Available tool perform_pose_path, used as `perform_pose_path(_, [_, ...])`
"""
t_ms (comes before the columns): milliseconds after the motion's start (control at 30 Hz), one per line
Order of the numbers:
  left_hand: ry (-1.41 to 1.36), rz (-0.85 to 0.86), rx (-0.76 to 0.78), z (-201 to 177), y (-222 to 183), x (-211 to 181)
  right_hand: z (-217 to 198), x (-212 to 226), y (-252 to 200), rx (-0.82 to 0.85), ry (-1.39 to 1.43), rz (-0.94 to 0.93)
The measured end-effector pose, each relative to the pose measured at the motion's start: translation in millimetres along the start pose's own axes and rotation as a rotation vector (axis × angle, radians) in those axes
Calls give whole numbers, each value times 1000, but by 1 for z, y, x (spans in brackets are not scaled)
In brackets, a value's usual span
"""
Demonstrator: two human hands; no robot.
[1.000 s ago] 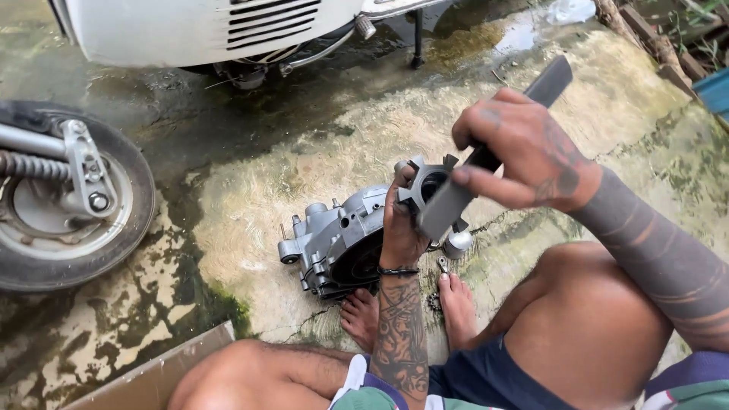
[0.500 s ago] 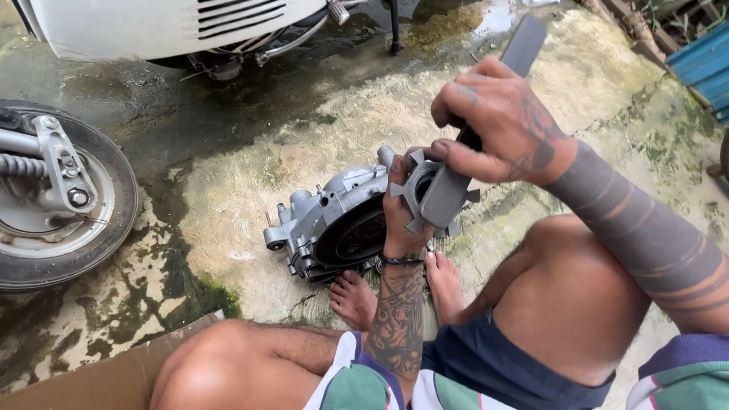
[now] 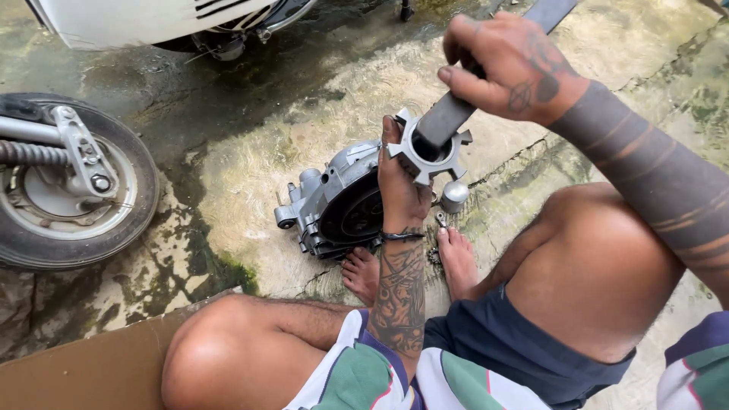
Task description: Cleaning and scraping motorcycle engine components including the casing, piston, and gears using a metal file while sitting on the ground.
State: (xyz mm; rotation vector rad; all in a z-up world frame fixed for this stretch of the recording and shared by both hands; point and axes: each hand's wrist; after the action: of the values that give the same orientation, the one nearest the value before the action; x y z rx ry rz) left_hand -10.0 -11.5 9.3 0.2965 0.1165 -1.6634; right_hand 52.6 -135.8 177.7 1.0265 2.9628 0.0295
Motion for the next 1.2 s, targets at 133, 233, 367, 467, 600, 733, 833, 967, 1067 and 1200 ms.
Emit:
perform_pose_path(133, [-55, 47, 26, 4, -2, 1, 4, 17, 5, 29, 123, -10])
perform_pose_path(233, [-126, 28, 62, 2, -3, -2, -7, 35, 10, 79, 96, -95])
perform_pose_path(367, [-66, 95, 85, 4, -7, -7, 4, 6, 5, 61, 62, 42])
perform_pose_path(467, [-124, 137, 56, -8, -3, 2, -1, 12, -2, -6, -25, 112])
perform_pose_path(600, [-242, 141, 119, -18, -1, 8, -12, 36, -1, 87, 125, -21])
perform_pose_path(733, [-302, 219, -8, -18, -4, 4, -13, 15, -6, 53, 61, 89])
perform_pose_path(833, [-218, 217, -56, -23, -2, 6, -6, 18, -10, 50, 33, 44])
perform_pose_path(967, [-231, 251, -37, -16, -3, -1, -9, 30, -4, 95, 123, -34])
perform_pose_path(1067, [-257, 288, 2, -16, -6, -3, -1, 12, -4, 63, 21, -8])
perform_pose_path(1200, [-261, 257, 88, -20, 1, 2, -12, 35, 0, 29, 6, -85])
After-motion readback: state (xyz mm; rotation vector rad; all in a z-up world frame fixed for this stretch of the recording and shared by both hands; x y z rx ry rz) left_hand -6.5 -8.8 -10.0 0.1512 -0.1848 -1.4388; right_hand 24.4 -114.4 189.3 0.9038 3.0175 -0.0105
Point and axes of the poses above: each hand's wrist, its own y-axis towards the middle knuckle, its own z-axis out of the palm, x = y × z, and after that the axes turned 13 degrees about x, right-handed
